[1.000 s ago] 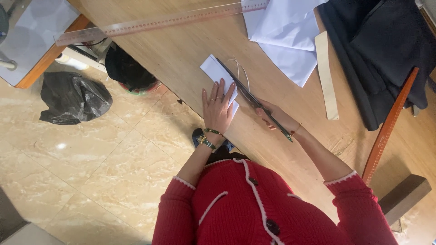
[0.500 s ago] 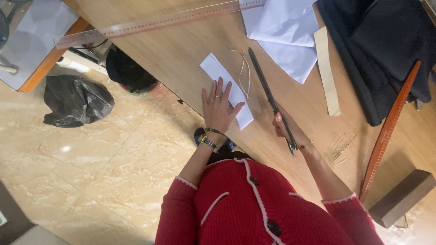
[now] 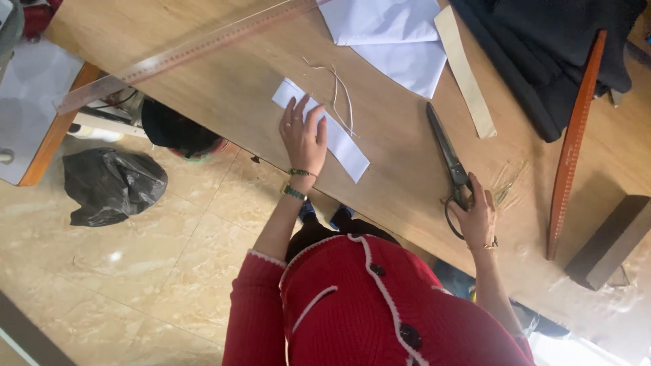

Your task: A person marks a paper pattern with a pen, cuts it out using scissors, and then organizes and folds dark fabric on a work table.

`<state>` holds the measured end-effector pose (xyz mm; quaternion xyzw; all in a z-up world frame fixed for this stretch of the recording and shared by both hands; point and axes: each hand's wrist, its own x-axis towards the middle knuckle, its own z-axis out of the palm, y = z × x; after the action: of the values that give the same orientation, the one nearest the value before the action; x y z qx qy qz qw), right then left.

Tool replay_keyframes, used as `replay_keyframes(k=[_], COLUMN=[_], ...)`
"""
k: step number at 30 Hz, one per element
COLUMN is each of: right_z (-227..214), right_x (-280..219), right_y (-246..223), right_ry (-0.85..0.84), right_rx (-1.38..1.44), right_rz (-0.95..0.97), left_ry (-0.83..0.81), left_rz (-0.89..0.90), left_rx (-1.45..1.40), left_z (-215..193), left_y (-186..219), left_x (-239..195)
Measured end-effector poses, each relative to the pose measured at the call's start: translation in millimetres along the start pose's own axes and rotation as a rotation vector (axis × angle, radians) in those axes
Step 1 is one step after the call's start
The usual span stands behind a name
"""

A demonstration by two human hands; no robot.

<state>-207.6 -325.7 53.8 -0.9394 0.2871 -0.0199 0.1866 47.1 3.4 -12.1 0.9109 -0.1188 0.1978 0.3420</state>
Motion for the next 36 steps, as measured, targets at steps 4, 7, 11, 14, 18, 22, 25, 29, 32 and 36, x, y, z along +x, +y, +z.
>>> replay_keyframes(k=[4,7,11,14,18,22,25,29,32,36], right_z=[4.5,3.6,11.2,15.5,18.1,17.8,20.4,19.6,14.6,19.2], right_x=[-7.8,-18.0,-21.7,-21.6,-15.2,7.6,26.6,38.7,29.6,13.5], right_y=[13.8,8.1,11.0,10.3,13.2,6.2,7.9,-4.2,-41.5,-86.5], right_ry=[0.051,0.049,0.122,0.170,0.141,0.158,0.178,0.157,0.166,0.230], right_rx=[0.025,0.108,0.046,0.018,0.034,0.079,0.066,-0.027,-0.102,-0.025], right_rz=[0.010,0.003,-0.047,-0.043,-0.024,0.031,0.043,0.014,-0.028,-0.214], left_ry=[0.004,-0.153,-0.292,-0.319,-0.456,-0.453,-0.429,-0.405,-0.385,-0.340], left_rz=[0.087,0.261,0.311,0.232,0.136,0.154,0.186,0.231,0.269,0.313], left_rx=[0.071,-0.015,0.055,-0.006,-0.245,-0.229,-0.168,-0.089,-0.012,0.109], left_z=[-2.2,-22.5,-16.0,-3.2,-2.3,-14.6,-11.2,-10.4,-4.0,-7.5], left_y=[-23.0,-22.9,-38.8,-39.5,2.5,31.9,39.2,47.3,50.6,57.5], left_x=[64.3,87.8,74.3,31.1,-45.9,-76.5,-84.7,-75.0,-72.6,-67.2])
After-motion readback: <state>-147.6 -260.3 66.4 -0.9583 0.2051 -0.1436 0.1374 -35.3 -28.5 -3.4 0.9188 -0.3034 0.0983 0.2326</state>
